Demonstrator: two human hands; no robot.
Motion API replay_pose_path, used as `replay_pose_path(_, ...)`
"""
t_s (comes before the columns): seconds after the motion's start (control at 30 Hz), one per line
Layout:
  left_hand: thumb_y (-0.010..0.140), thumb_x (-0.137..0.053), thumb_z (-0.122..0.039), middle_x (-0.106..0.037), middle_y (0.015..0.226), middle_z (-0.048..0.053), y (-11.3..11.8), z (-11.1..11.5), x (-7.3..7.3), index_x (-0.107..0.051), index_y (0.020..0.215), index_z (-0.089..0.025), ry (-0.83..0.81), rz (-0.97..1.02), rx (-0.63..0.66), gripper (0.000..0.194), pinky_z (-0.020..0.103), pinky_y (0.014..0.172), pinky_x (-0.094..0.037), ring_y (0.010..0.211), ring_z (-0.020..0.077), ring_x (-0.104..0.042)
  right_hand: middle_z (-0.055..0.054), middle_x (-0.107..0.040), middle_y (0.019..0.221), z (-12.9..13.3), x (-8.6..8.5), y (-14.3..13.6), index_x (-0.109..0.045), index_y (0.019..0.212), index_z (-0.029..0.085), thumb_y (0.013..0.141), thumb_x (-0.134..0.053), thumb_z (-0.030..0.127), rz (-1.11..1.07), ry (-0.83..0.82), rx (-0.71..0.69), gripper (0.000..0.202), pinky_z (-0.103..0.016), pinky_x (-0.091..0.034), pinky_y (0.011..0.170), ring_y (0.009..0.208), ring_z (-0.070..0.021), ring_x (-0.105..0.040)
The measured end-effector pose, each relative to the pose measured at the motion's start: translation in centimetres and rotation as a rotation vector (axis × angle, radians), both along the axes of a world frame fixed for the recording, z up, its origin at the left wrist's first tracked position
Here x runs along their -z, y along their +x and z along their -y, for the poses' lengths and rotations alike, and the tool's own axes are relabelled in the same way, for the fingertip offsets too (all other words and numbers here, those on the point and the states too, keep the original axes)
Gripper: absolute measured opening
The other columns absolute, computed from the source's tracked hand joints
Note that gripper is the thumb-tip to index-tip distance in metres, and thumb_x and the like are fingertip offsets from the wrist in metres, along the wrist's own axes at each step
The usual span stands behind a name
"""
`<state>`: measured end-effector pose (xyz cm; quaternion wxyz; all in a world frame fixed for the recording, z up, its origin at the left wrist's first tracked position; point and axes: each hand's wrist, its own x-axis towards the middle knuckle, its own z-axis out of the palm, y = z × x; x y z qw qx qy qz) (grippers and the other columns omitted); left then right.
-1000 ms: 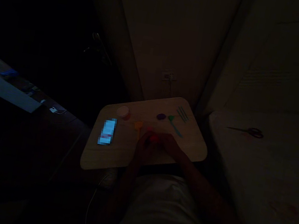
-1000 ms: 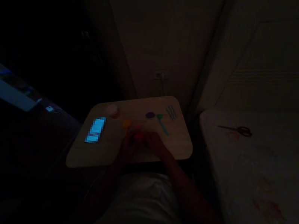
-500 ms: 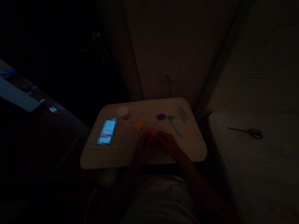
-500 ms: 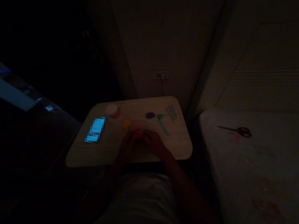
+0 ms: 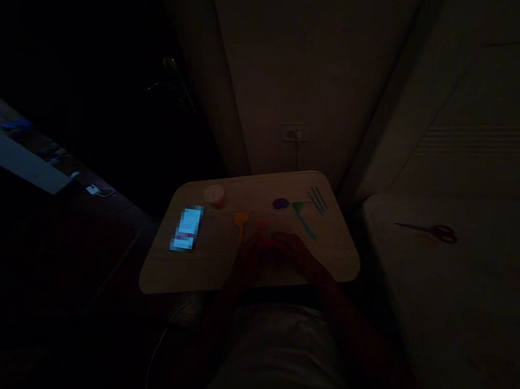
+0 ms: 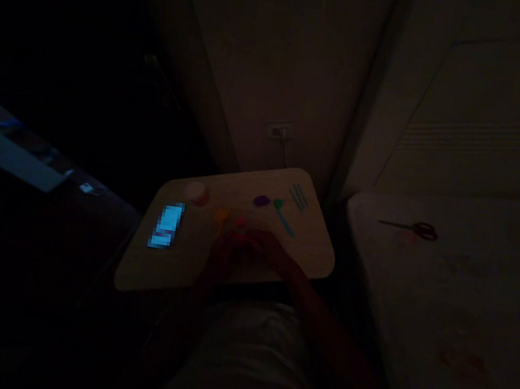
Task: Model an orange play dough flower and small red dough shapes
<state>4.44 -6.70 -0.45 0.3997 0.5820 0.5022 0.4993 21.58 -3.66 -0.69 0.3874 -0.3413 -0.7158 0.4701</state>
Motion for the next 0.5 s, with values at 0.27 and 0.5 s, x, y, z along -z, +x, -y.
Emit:
replay_pose_path(0.27, 0.087, -0.059, -0.072, -0.061, 0.077, 0.003, 0.46, 0.09, -0.63, -0.066, 0.083, -0.020, 0.017, 0.004, -0.029, 0.053, 0.031, 0.072, -0.049, 0.075, 0.0187, -0.056, 0.000, -0.053, 0.058, -0.10, 0.73, -0.23, -0.053, 0.062, 0.021, 0.093, -0.047, 0.051, -0.096, -0.109, 0.140, 0.044, -0.027, -0.036, 0.058, 0.058, -0.0147, -0.045)
replay_pose_path(0.5, 0.089, -0.061, -0.066, -0.061, 0.077, 0.002, 0.44, 0.25, -0.33, -0.064, 0.081, -0.020, -0.010, -0.047, 0.051, 0.047, 0.031, 0.072, -0.048, 0.074, 0.0189, -0.055, 0.000, -0.059, 0.069, -0.11, 0.46, -0.39, -0.057, 0.070, 0.020, 0.096, -0.048, 0.046, -0.067, -0.038, 0.140, 0.037, -0.027, -0.041, 0.065, 0.067, -0.0153, -0.050)
